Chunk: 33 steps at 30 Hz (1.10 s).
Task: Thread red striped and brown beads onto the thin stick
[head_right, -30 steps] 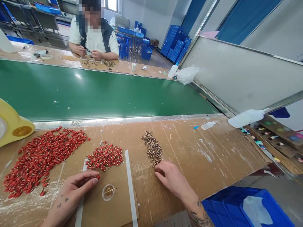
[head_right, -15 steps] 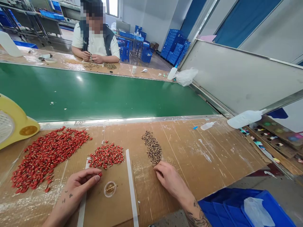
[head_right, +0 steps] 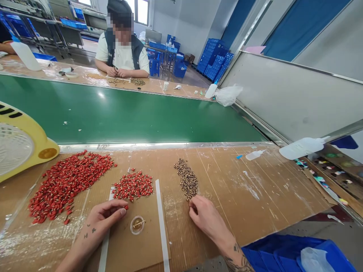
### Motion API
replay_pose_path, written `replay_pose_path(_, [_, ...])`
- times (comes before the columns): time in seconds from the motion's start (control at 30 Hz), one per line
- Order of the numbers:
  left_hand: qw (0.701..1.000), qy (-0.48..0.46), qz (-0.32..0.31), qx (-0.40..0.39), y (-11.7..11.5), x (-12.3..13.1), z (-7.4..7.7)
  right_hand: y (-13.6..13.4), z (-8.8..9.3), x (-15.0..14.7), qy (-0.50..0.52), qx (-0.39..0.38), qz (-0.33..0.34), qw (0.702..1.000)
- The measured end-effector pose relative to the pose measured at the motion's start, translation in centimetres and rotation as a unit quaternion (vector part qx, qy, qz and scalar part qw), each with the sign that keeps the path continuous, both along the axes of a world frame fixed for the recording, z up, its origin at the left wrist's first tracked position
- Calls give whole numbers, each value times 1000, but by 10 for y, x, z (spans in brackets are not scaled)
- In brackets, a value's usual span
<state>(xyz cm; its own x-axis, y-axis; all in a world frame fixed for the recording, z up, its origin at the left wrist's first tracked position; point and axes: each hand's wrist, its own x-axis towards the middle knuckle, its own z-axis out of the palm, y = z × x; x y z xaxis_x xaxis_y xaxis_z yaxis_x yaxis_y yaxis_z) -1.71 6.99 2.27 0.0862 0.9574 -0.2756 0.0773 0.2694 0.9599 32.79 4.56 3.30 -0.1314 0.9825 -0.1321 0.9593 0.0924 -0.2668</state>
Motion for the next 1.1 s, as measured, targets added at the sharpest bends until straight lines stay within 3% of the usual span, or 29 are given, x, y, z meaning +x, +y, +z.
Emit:
replay_pose_path(0.27, [1000, -11, -19, 1, 0, -1, 1, -3, 4, -6, 98, 53, -17, 994])
replay_pose_path(0.5, [1000, -4, -12, 4, -2, -2, -8, 7, 10, -8, 134, 31, -7, 991])
replay_pose_path(0.7, [1000, -4, -12, 10, -1, -2, -9, 32, 13, -33, 155, 11, 62, 986])
replay_pose_path(0.9, [1000, -6, -4, 4, -2, -2, -7, 63, 15, -66, 60, -24, 122, 990])
replay_pose_path(1.1, [1000, -22, -10, -1, -1, -2, -8, 68, 10, -84, -41, -30, 169, 984])
